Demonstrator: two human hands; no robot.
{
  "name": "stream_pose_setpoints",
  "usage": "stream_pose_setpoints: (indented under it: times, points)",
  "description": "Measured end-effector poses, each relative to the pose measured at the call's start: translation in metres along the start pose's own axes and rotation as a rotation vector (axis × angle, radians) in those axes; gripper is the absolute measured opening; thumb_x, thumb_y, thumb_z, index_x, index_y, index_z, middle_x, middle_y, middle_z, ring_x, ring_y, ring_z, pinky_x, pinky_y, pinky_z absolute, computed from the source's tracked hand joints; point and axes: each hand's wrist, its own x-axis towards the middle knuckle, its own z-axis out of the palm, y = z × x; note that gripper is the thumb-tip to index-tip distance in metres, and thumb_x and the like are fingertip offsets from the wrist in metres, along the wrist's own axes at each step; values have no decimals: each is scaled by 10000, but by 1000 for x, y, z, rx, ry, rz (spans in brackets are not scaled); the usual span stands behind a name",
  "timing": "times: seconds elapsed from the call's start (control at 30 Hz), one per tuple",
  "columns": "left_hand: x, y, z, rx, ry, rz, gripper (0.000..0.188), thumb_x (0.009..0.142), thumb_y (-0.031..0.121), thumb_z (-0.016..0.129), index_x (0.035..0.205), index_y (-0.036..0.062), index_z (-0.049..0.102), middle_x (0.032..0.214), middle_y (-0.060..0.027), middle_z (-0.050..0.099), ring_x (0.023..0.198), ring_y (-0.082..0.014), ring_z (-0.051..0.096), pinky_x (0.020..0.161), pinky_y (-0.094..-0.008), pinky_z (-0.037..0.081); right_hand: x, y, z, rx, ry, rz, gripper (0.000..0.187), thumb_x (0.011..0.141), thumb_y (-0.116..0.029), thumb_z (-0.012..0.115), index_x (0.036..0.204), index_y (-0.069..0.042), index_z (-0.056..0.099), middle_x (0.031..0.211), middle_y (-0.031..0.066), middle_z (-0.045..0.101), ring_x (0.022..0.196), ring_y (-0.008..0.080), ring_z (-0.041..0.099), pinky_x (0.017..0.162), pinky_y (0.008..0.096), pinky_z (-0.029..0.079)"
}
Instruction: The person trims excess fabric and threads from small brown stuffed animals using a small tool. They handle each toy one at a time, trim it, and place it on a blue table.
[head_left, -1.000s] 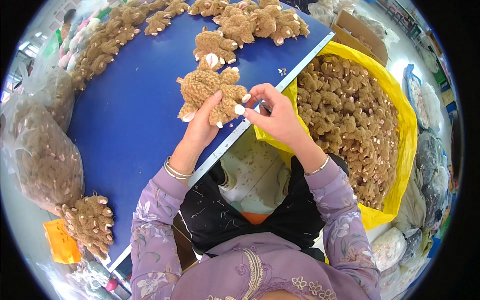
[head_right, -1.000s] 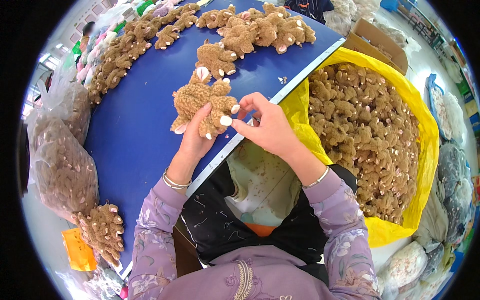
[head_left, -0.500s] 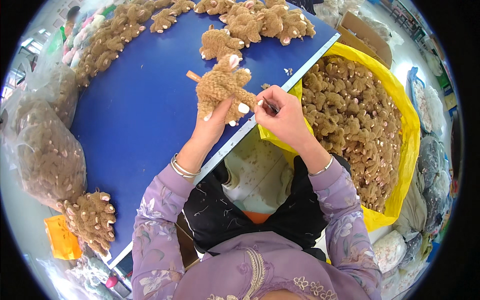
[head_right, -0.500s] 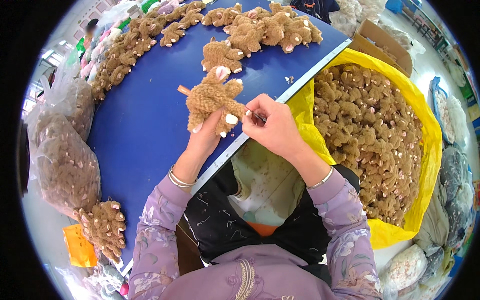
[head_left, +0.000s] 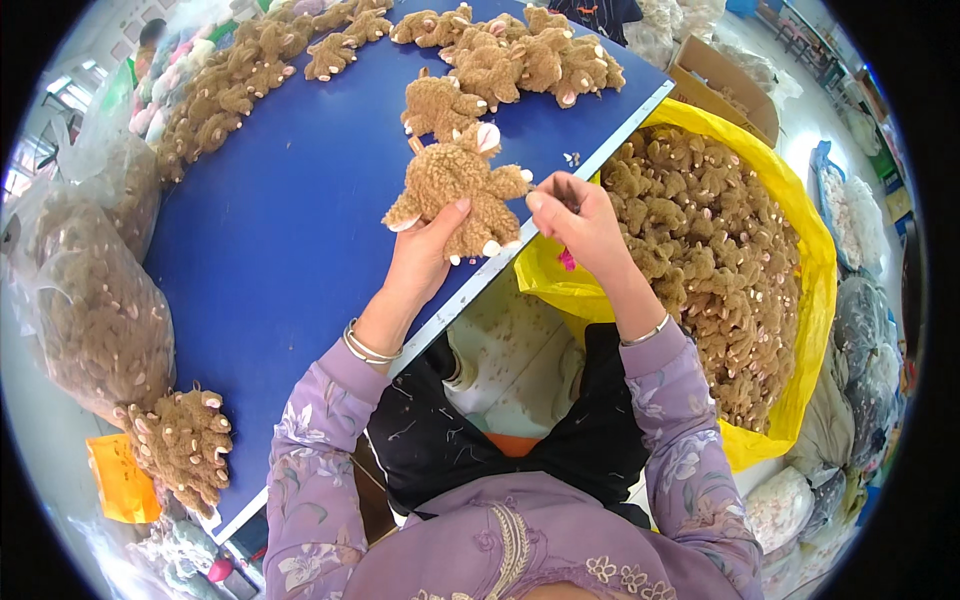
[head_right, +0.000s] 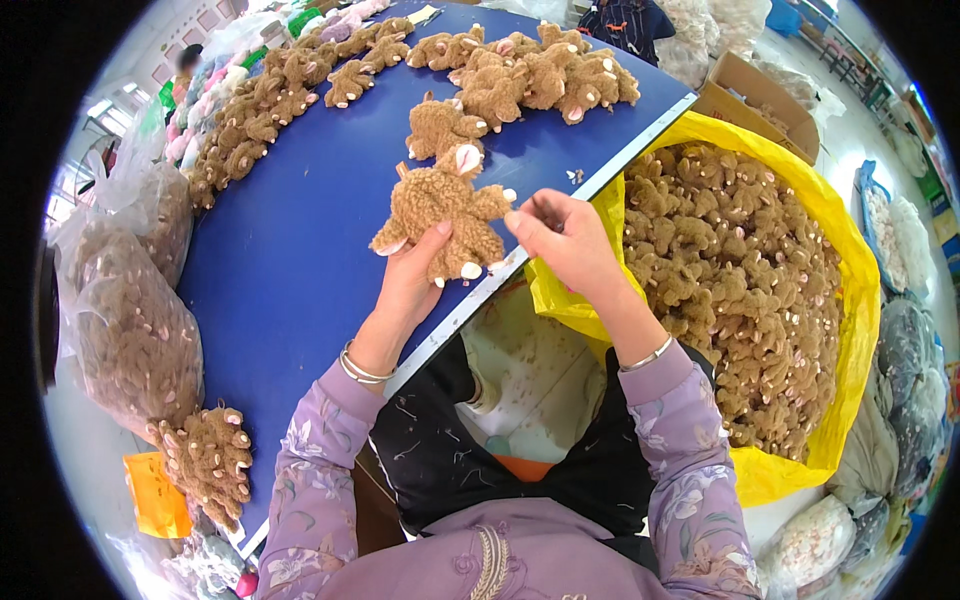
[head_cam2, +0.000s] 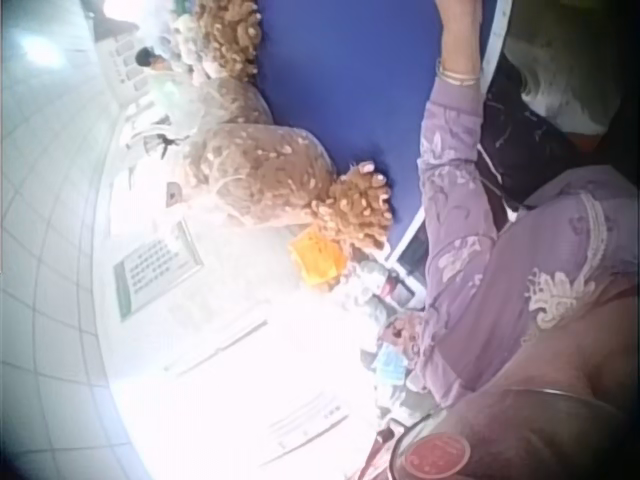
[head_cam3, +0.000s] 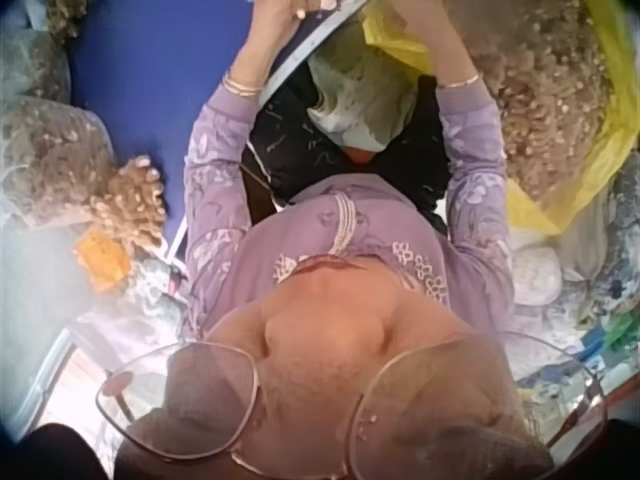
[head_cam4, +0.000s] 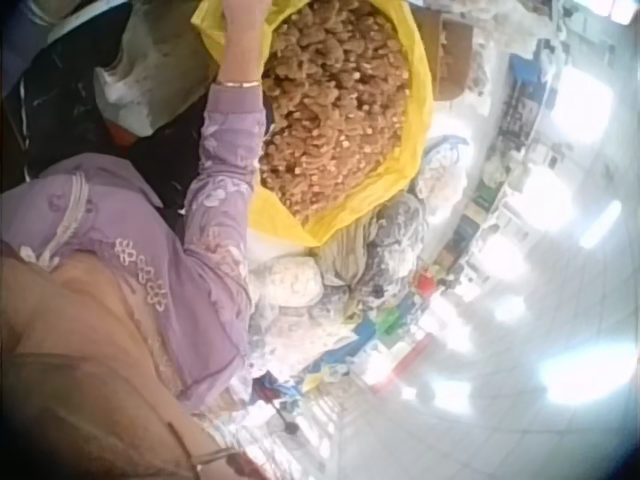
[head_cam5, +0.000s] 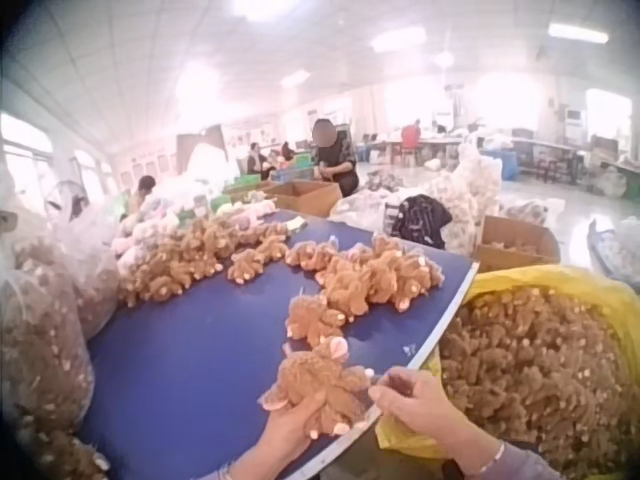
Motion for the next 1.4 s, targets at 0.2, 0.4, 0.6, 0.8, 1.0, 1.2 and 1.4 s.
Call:
stream_pose_setpoints:
  times: [0.2,0.4,0.6,0.8,1.0,1.2,1.4]
  points:
    - [-4,-4,2,44,-76,2,422,952,177,558,1327,24,439,1260,-120,568,1139,-230,577,968,-380,479,-1,0,20,49,102,-132,203,861,-155,704,947,9,619,739,-41,563,658,41,482,618,214,418]
    - [1,-5,-8,-35,-55,-16,401,982,214,465,1323,6,430,1273,-135,556,1166,-254,561,978,-400,469,-6,-1,23,-179,32,-173,116,866,-73,670,959,-21,624,700,-84,479,626,5,387,559,197,334]
    - [1,0,-6,-91,-27,-11,401,979,202,453,1328,5,418,1254,-142,566,1138,-268,578,967,-418,472,-8,-4,15,1,25,-233,223,874,-32,643,1093,-34,601,869,-48,553,738,12,475,651,182,394]
    - [2,-2,-9,-93,-51,-35,417,985,237,436,1330,5,410,1249,-146,568,1132,-270,583,957,-418,485,-5,5,10,-50,23,-260,157,888,-50,636,1041,-17,631,836,-41,579,724,18,466,642,190,409]
    - [6,-6,-15,-92,-44,-47,428,989,253,419,1330,-4,401,1244,-160,566,1118,-277,594,930,-424,509,-9,-6,6,-133,-28,-211,143,885,-74,648,1000,10,638,798,-52,583,687,16,465,614,191,405]
    - [2,-1,-9,-149,-88,-59,379,990,182,460,1317,-6,419,1238,-151,567,1108,-262,599,932,-401,509,-6,-4,8,-113,37,-186,127,889,-104,643,901,20,622,746,-32,585,655,30,477,581,212,402]
    - [0,-7,-10,-39,-62,-26,358,980,185,513,1287,6,466,1210,-119,587,1086,-228,604,921,-373,509,1,-2,-2,-98,51,129,298,894,-298,652,824,-13,604,712,-11,581,645,51,498,589,223,418]
